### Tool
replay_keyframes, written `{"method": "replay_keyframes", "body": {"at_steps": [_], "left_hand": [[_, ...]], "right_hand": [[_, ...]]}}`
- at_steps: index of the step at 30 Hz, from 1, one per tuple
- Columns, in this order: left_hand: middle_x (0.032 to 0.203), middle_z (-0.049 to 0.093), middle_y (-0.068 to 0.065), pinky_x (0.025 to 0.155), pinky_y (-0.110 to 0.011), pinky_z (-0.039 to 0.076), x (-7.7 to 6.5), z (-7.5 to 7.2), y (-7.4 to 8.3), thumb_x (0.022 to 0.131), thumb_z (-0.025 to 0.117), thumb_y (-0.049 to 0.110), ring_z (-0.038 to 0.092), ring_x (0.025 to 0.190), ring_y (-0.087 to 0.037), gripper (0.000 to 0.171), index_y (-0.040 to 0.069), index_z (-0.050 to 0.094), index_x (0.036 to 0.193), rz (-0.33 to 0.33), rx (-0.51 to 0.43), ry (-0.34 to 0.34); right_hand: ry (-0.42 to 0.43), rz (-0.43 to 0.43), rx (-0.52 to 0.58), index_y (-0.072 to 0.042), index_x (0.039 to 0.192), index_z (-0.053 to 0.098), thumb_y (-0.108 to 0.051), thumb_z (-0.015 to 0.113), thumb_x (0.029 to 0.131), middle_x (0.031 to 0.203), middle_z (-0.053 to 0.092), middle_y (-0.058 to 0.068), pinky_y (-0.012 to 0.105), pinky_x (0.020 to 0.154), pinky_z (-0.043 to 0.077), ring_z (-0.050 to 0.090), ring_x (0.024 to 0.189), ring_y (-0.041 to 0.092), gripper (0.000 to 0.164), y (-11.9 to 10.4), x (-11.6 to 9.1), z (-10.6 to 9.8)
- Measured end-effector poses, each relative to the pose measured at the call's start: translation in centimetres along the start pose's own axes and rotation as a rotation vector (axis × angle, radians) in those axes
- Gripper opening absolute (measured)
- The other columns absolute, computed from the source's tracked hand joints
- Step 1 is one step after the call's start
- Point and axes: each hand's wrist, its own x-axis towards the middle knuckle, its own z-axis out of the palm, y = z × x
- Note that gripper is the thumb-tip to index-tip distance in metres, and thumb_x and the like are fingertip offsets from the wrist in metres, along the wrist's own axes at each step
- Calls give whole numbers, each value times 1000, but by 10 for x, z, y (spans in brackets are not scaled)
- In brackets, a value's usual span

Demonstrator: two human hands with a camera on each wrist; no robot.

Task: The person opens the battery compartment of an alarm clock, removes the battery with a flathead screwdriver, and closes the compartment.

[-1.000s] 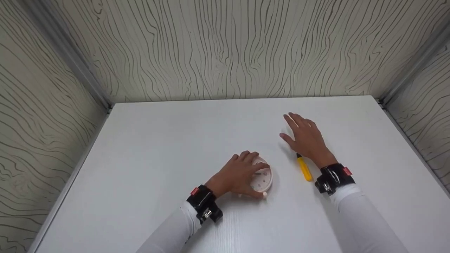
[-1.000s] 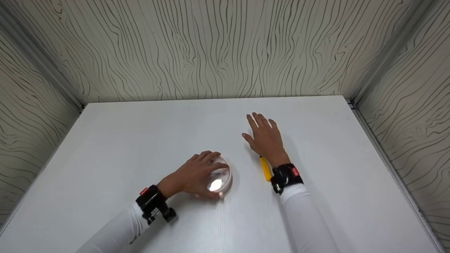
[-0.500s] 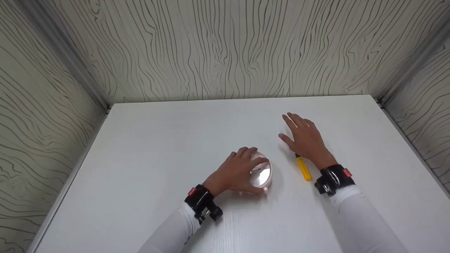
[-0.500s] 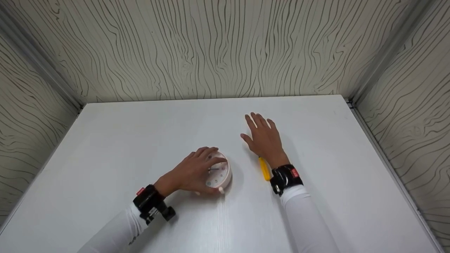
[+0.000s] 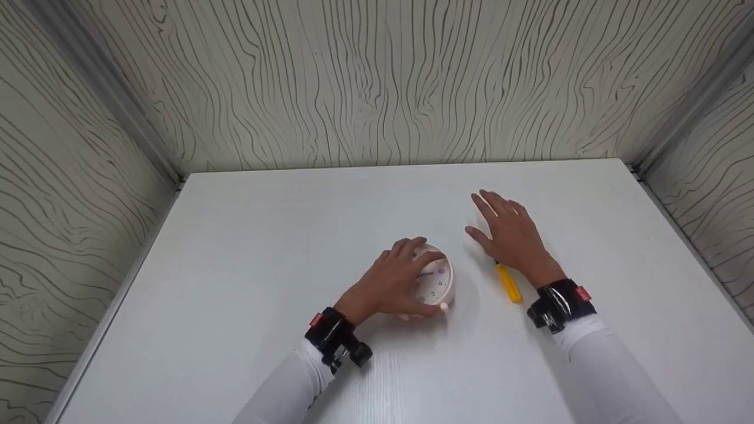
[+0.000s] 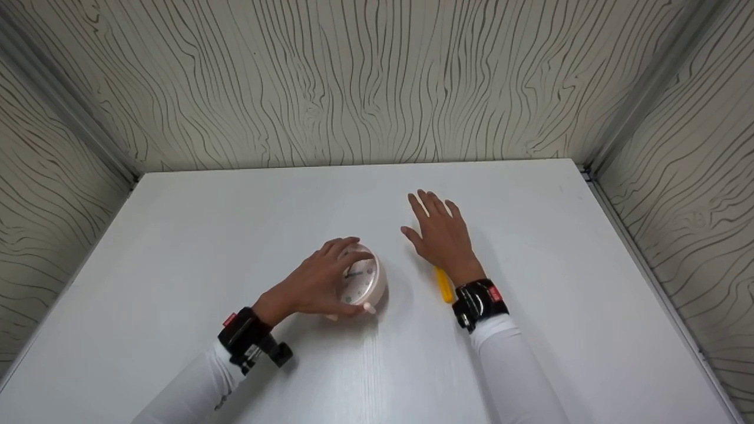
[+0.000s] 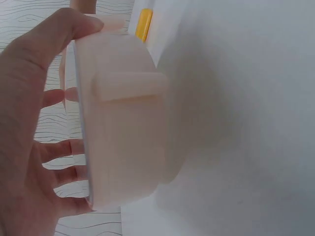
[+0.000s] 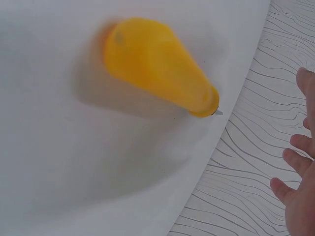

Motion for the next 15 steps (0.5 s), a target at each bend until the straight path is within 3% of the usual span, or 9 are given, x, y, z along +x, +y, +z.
{"method": "replay_keyframes", "body": {"at_steps": [7,15], "left_hand": [[151,36,-6,102,-50,45,-2,-4,-4,71,69,66,33,140,-26,78,38,41,138,14,-48,68],[154,31,-5,105,-50,44,-3,-11,-5,73,68,67,31,142,-26,80,36,37,140,-6,-93,67]], "right_hand": [[32,-34,14,-8,149,38,-41,60,94,150,42,16,54,110,34,40,137,32,68,-2,-5,0],[43,-44,26,-9,149,37,-42,60,94,151,42,16,54,111,34,41,137,32,69,-6,-7,-1]]}}
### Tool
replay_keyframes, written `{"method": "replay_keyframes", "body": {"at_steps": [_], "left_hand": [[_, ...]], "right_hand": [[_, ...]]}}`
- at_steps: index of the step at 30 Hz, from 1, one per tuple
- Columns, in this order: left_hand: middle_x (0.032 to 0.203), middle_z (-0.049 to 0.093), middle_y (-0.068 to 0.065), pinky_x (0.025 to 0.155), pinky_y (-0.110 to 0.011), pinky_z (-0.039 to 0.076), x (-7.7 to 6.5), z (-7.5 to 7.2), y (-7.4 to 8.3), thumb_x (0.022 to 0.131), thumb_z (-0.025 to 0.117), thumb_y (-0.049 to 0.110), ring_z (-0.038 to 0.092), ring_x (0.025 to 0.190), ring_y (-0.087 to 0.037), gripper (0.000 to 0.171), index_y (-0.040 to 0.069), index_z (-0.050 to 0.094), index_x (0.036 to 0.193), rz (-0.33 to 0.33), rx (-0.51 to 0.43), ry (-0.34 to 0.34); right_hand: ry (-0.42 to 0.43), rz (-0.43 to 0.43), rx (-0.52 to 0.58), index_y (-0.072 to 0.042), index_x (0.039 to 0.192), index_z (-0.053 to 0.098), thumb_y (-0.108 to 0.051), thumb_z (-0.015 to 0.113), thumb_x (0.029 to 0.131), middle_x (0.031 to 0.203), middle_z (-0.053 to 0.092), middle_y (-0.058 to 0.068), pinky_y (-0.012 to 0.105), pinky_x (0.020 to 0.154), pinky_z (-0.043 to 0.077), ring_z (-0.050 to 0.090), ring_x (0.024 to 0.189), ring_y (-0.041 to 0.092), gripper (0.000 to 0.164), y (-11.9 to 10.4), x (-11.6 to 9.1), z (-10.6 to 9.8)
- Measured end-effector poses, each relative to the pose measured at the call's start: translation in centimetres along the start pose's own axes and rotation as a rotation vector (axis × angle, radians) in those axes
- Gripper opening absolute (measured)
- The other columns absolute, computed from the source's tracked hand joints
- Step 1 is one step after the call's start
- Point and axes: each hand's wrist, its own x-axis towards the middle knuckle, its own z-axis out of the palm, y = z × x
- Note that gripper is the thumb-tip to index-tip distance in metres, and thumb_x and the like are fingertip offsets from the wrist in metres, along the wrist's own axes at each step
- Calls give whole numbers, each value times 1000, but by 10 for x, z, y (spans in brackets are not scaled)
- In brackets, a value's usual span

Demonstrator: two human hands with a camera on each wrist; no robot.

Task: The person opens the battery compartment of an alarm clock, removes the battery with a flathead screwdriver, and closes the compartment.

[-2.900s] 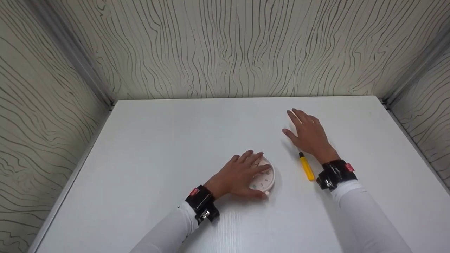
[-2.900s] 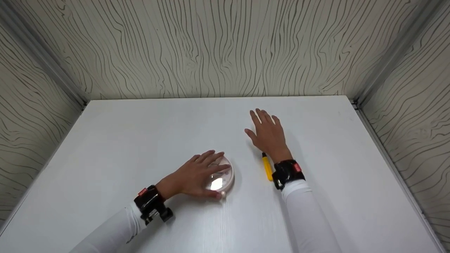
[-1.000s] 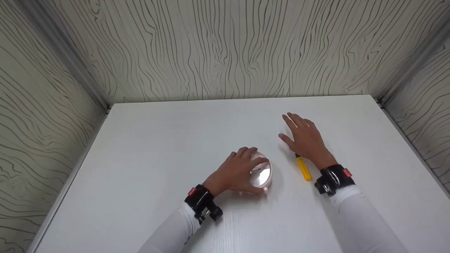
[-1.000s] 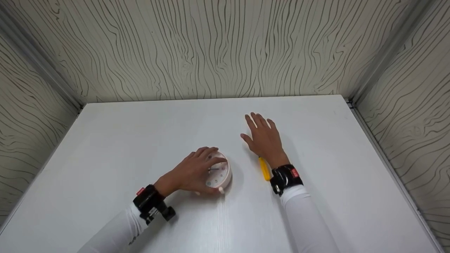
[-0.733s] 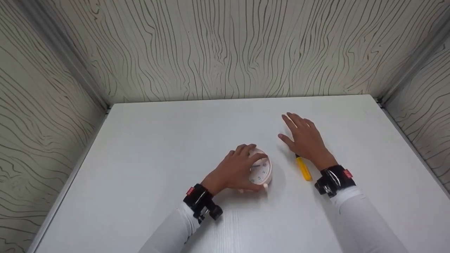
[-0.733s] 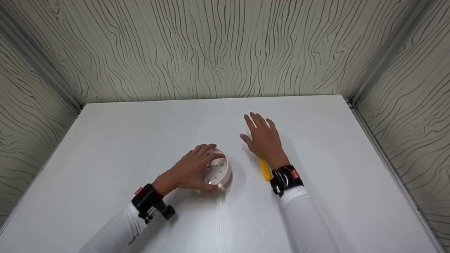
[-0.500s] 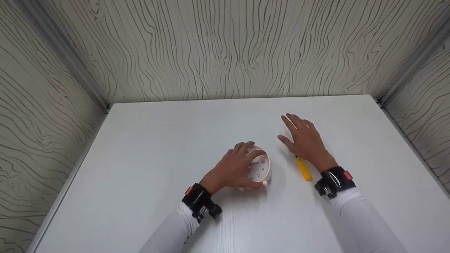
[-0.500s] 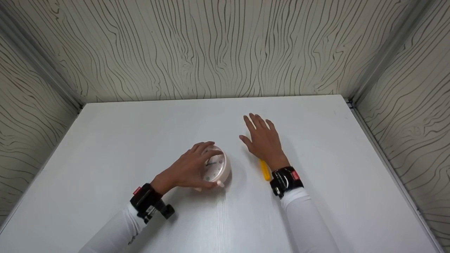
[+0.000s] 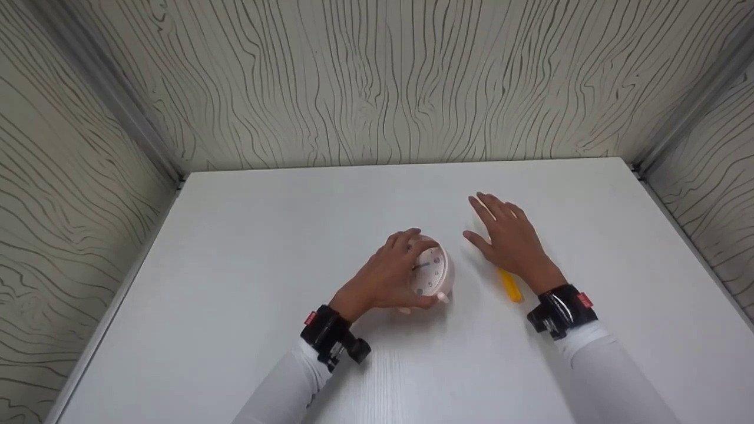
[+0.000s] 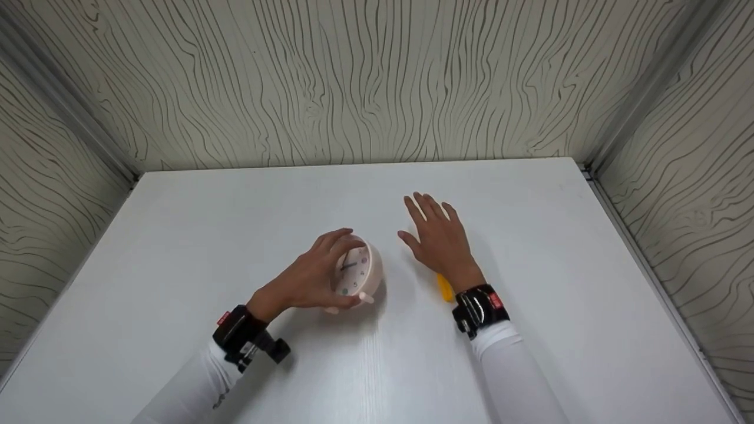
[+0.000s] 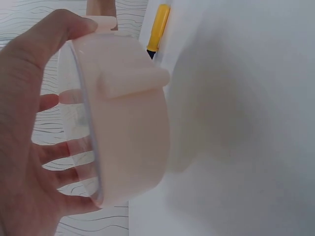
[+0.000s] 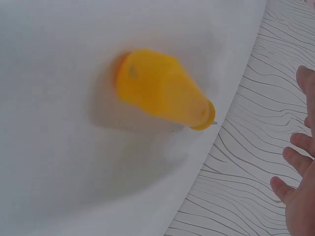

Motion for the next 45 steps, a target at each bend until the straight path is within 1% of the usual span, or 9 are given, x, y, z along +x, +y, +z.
{"method": "replay_keyframes", "body": {"at_steps": [13,18,21,24,27,29,34,40,45], "left_hand": [[156,28,-3,102,-46,47,-1,-2,-1,72,70,64,26,146,-23,83,33,36,141,-26,-78,2],[156,27,-5,102,-45,48,-3,-1,-2,72,72,62,27,144,-23,85,31,33,142,-18,-109,13],[155,27,-7,101,-45,48,-3,0,-3,73,73,59,29,144,-24,90,33,28,146,-2,-118,28],[156,25,-9,101,-46,48,-4,-1,-3,73,75,56,30,143,-26,93,40,25,150,8,-133,27],[157,23,-9,102,-48,47,-4,-1,-3,73,75,56,31,142,-27,91,46,27,149,7,-148,17],[157,22,-10,101,-47,47,-5,-1,-4,73,75,56,32,141,-28,88,47,30,148,5,-153,14],[156,24,-9,101,-47,47,-5,-3,-4,73,76,54,33,140,-27,83,44,36,146,14,-168,31],[151,33,-5,105,-49,45,-4,-4,-6,74,75,53,26,145,-24,82,39,37,145,39,-201,74],[146,38,-1,106,-47,44,-4,-4,-7,74,74,54,24,145,-20,82,34,38,145,67,-222,109]], "right_hand": [[-3,6,7,-10,151,34,-43,62,93,153,40,14,54,113,32,39,140,30,72,-7,-1,-3],[5,-7,6,-10,151,34,-43,61,93,154,39,13,53,113,32,38,140,30,72,-10,-3,-5],[17,-20,11,-10,151,34,-43,62,92,154,39,13,53,113,32,39,139,30,72,-10,-3,-6],[26,-30,22,-11,151,34,-43,63,92,154,39,13,54,112,33,39,139,30,73,-11,-4,-5],[24,-37,29,-11,151,34,-44,63,91,154,38,13,54,111,34,39,140,29,74,-11,-5,-5],[22,-41,33,-12,151,34,-44,64,91,155,38,13,55,111,34,39,140,30,74,-11,-6,-5],[17,-49,52,-12,151,34,-43,65,90,155,37,13,55,111,34,39,139,30,75,-12,-8,-4],[-6,-49,93,-15,153,31,-43,64,91,157,33,11,55,111,34,40,138,30,76,-15,-11,-5],[-10,-52,108,-15,153,31,-43,65,90,157,33,11,56,110,36,42,136,32,77,-19,-13,-6]]}}
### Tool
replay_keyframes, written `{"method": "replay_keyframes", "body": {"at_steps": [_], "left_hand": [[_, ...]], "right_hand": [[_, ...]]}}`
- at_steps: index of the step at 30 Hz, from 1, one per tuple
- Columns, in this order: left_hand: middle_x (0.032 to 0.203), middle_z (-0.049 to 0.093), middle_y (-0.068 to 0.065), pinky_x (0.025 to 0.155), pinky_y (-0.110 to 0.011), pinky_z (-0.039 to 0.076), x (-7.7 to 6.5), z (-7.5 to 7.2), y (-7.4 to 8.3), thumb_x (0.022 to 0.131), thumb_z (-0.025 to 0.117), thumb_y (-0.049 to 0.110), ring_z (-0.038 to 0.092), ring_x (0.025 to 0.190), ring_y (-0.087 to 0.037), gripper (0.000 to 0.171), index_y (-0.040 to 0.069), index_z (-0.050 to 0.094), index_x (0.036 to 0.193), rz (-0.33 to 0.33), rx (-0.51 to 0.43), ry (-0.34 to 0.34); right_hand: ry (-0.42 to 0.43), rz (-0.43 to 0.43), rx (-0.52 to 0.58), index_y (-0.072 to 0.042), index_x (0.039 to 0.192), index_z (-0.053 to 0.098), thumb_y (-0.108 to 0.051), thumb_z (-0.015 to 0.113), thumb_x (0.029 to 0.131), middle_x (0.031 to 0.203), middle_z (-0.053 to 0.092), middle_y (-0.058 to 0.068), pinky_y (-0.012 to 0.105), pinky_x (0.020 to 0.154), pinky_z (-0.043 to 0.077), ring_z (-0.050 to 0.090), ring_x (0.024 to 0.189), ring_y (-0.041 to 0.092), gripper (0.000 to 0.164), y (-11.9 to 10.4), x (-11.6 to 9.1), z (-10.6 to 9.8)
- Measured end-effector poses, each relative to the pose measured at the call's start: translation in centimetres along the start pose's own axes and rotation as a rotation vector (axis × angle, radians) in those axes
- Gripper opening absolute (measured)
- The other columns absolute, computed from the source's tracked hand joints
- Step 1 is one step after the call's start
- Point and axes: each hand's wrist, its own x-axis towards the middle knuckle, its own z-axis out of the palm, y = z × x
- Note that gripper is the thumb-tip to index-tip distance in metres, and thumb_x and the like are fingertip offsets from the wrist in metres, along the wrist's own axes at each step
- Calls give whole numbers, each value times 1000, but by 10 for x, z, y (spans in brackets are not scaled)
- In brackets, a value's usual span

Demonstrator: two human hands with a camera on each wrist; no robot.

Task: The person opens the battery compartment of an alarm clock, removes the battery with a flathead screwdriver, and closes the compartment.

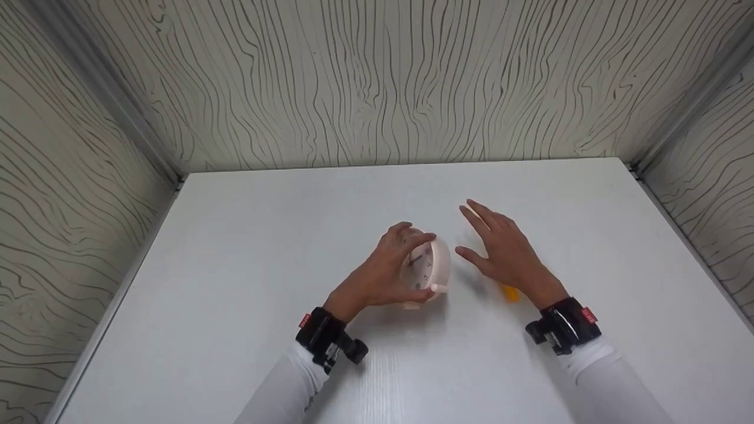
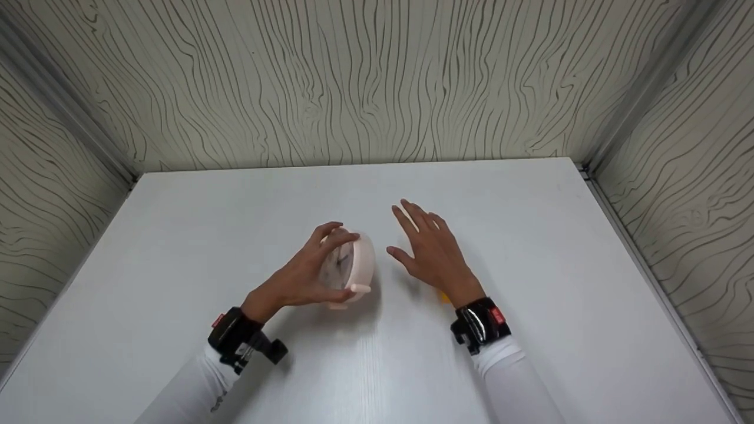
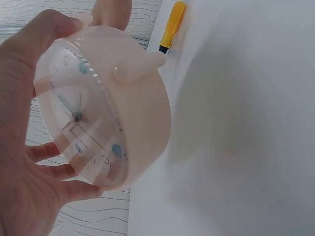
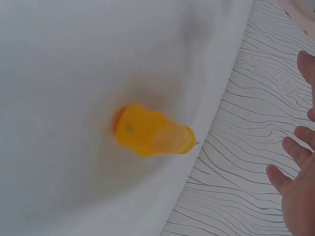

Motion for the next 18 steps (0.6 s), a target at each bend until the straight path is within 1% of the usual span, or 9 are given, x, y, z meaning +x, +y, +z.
{"method": "replay_keyframes", "body": {"at_steps": [4,7,10,14,18], "left_hand": [[142,41,1,106,-44,44,0,1,-2,75,75,51,24,145,-19,81,31,38,144,57,-14,28],[144,38,-2,104,-41,46,1,1,-3,75,75,50,27,143,-19,81,32,36,144,72,-22,43],[148,33,-6,101,-40,48,0,1,-2,74,75,51,35,138,-18,83,32,35,144,49,-22,48],[148,31,-7,101,-40,49,0,0,-1,73,75,53,40,134,-18,83,33,35,143,25,-34,58],[147,31,-7,100,-39,49,-1,0,0,73,76,54,45,131,-20,84,33,33,143,10,-50,72]], "right_hand": [[28,-22,19,-13,152,33,-43,67,88,156,35,11,56,108,37,45,134,32,78,-1,-2,-1],[42,-41,42,-13,152,33,-44,68,88,156,35,11,55,107,38,46,134,32,79,-1,-3,0],[32,-43,65,-14,153,32,-45,69,87,156,35,10,55,107,38,45,135,32,82,-1,-3,0],[8,-35,111,-14,153,31,-47,70,85,157,34,10,56,108,37,43,137,32,85,-3,-4,0],[-43,-13,173,-16,154,28,-53,69,83,159,30,8,57,109,36,39,140,32,89,-5,-5,1]]}}
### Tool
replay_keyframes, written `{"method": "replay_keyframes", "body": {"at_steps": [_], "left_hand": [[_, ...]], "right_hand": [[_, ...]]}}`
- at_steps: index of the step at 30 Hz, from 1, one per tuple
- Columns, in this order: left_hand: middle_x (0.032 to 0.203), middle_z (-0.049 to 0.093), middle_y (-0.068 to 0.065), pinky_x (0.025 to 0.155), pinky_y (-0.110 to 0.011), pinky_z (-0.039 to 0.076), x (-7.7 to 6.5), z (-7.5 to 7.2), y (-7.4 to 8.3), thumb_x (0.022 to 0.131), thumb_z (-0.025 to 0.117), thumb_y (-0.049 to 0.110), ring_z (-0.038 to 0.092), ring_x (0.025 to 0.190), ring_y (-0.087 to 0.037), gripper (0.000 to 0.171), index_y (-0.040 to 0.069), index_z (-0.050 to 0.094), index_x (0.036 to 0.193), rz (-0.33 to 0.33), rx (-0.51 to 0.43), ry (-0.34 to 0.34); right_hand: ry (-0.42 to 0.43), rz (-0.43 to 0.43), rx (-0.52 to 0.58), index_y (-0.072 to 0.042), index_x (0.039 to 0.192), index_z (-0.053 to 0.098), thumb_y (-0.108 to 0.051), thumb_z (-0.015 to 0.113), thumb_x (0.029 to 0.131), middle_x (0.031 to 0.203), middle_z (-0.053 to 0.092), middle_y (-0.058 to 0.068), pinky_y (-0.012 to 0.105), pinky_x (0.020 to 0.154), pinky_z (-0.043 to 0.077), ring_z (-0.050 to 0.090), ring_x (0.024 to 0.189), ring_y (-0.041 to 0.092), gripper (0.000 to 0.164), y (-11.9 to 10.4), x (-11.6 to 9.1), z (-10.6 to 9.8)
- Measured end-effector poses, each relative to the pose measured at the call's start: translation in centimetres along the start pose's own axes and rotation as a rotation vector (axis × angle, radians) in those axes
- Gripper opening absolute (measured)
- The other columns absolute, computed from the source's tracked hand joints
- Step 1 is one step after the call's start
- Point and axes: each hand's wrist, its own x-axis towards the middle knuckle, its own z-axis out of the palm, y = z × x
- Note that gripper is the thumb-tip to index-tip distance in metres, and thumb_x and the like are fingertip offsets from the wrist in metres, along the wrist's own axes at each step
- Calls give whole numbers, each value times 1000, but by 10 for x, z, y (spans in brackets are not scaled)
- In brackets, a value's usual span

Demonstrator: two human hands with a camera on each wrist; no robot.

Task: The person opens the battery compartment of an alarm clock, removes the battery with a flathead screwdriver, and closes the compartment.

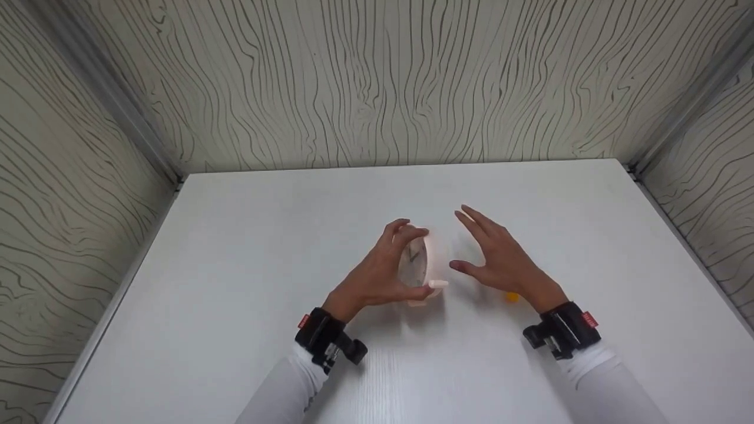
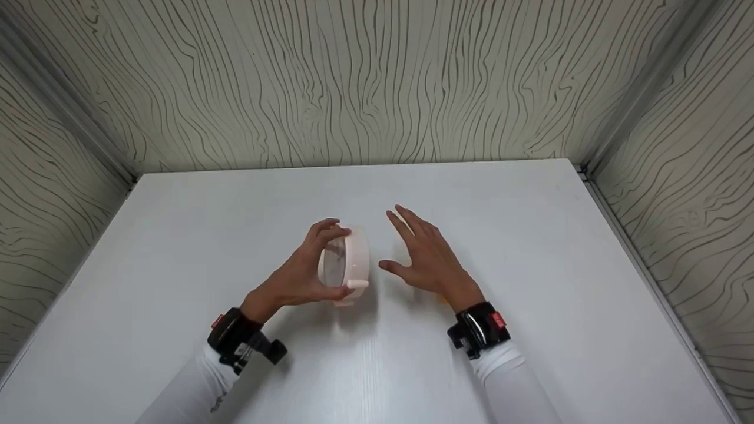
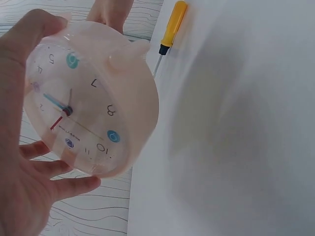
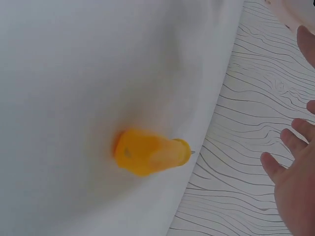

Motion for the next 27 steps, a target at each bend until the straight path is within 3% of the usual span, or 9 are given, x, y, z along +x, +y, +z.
{"method": "replay_keyframes", "body": {"at_steps": [6,16,21,27], "left_hand": [[149,29,-8,97,-39,52,0,-2,1,72,77,52,52,125,-26,85,32,32,142,-7,3,12],[148,28,-9,97,-39,51,0,-3,-1,72,76,49,49,128,-25,85,28,32,142,29,-17,39],[147,30,-10,99,-38,50,1,-3,-2,73,77,48,44,133,-20,85,25,32,142,53,-30,56],[148,28,-11,100,-42,49,0,-5,-1,73,77,46,46,131,-25,87,25,30,142,52,-50,61]], "right_hand": [[-67,35,88,-21,156,21,-61,67,81,161,25,6,59,110,34,32,144,31,97,-4,-1,0],[-89,8,181,-19,157,18,-57,72,79,161,23,8,58,112,31,26,147,31,102,-9,-1,0],[-127,27,272,-21,157,13,-54,75,78,163,18,7,56,113,31,21,149,29,106,-11,-3,1],[-157,58,352,-25,157,10,-57,77,73,163,16,1,56,114,30,18,150,26,112,-16,-5,3]]}}
